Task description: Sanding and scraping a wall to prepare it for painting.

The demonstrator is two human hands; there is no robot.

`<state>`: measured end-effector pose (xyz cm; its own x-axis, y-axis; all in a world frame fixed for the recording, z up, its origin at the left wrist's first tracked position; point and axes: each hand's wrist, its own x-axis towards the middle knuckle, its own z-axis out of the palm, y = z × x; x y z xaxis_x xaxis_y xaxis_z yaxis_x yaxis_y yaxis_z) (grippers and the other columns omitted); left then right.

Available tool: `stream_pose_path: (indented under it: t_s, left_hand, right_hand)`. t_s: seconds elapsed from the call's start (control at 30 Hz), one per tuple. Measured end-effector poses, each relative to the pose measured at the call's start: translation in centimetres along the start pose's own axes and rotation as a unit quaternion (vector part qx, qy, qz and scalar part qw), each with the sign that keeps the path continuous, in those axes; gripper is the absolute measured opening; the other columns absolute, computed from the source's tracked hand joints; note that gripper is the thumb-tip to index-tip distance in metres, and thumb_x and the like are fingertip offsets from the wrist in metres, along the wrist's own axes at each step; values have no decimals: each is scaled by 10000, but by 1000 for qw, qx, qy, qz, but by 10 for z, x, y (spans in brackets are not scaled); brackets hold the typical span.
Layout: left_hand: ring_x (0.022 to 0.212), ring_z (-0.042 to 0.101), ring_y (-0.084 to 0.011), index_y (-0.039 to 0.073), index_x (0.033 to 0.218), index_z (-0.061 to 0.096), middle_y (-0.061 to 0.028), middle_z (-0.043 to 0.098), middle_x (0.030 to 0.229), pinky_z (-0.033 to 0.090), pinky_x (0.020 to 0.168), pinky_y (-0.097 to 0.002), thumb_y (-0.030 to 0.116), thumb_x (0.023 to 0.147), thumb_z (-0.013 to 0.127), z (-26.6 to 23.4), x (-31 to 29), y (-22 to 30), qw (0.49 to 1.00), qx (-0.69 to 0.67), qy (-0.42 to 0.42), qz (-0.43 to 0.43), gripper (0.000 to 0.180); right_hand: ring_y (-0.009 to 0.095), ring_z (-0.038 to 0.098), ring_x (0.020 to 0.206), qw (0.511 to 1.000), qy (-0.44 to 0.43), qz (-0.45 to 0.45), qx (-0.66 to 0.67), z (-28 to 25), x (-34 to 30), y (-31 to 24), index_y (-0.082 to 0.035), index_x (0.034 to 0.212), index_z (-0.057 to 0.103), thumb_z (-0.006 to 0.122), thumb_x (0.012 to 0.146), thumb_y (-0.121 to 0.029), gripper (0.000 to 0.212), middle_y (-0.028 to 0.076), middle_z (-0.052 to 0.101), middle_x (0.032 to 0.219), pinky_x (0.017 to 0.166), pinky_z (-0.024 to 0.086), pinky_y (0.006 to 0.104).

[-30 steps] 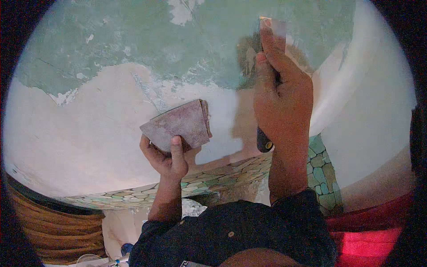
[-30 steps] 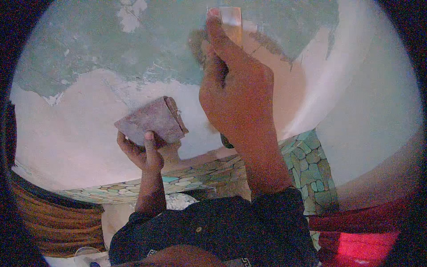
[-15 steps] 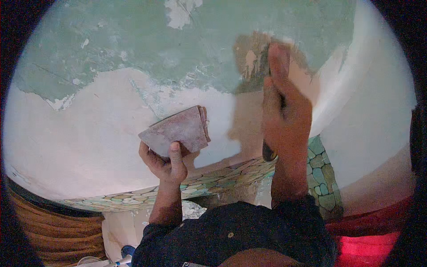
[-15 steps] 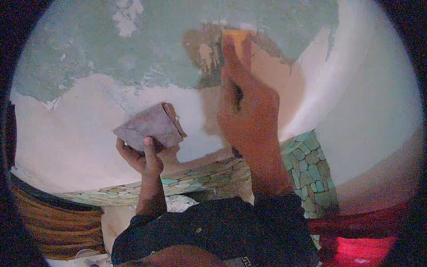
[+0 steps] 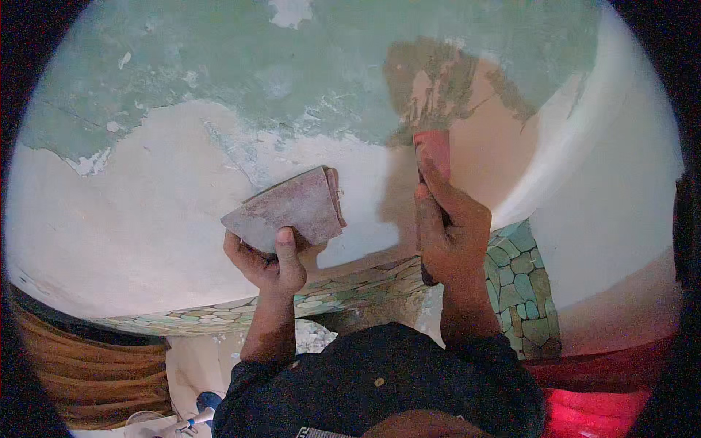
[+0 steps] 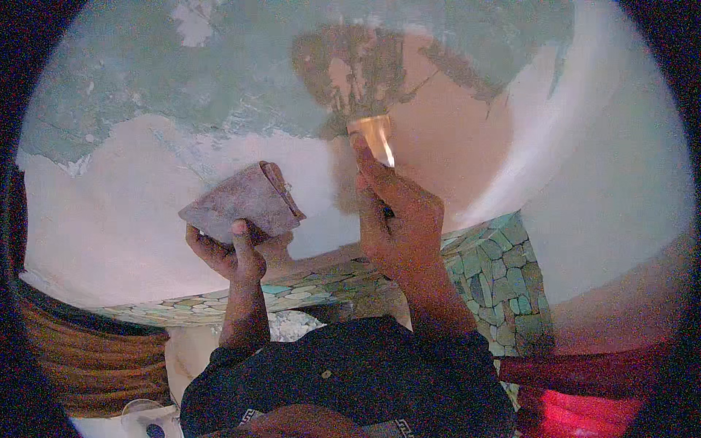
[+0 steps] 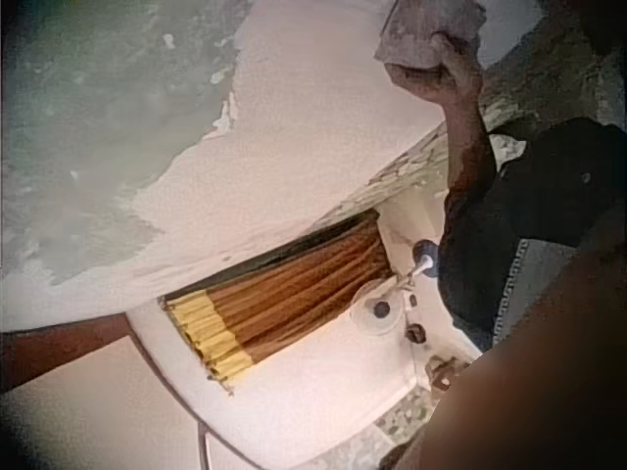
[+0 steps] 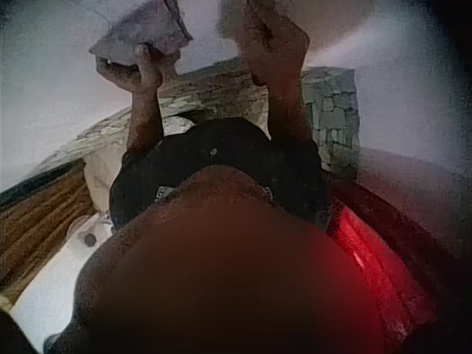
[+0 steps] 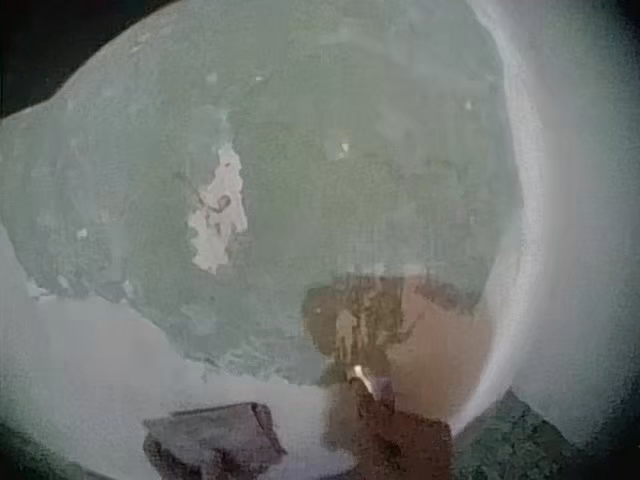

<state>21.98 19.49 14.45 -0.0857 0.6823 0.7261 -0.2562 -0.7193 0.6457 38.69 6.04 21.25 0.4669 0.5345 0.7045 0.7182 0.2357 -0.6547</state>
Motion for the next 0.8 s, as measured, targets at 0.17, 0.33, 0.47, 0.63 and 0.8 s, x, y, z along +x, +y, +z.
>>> stream_pose_path:
  t_s: [0.17, 0.33, 0.47, 0.63, 0.8]
  left_hand:
    - [1060, 484, -252, -12, 1278, 203, -211, 418, 1183, 426, 887, -379, 196, 842, 633, 2, 3, 1, 997, 31, -48, 55, 646]
    - [1064, 476, -250, -13, 1261, 209, -214, 404, 1194, 421, 894, -381, 184, 842, 629, 1, 3, -2, 996, 17, -41, 73, 625]
    - [1064, 474, -251, -8, 1258, 213, -214, 396, 1202, 423, 895, -387, 185, 843, 628, 4, 2, -2, 996, 17, -46, 77, 618]
    - [1127, 443, -272, 20, 1298, 239, -179, 410, 1244, 393, 956, -422, 281, 780, 724, 5, -1, -2, 1000, -14, 13, 12, 756]
    - [1130, 440, -269, 18, 1300, 237, -175, 409, 1243, 392, 958, -417, 292, 774, 731, 7, 1, -2, 1000, -15, -2, 15, 772]
  right_hand:
    - [46, 428, 618, 997, 40, -56, -25, 4, 10, -9, -44, 1246, 544, 506, 868, 40, 389, 22, 606, 787, 545, 377, 201]
    - [52, 445, 665, 999, 16, 23, -20, 3, 13, -17, -51, 1252, 538, 501, 858, 64, 411, 100, 655, 1020, 609, 405, 212]
    - [64, 516, 789, 997, -24, 25, -62, 0, 2, -9, -37, 1255, 530, 489, 860, 72, 412, 143, 597, 1187, 703, 431, 218]
    - [149, 485, 1154, 999, 25, -24, 3, 3, 18, -17, 5, 1240, 526, 478, 860, 77, 390, 172, 523, 1276, 946, 372, 265]
    - [156, 502, 1141, 1000, 16, 2, -10, 2, 12, -13, -14, 1243, 530, 479, 860, 80, 397, 165, 551, 1243, 942, 380, 271]
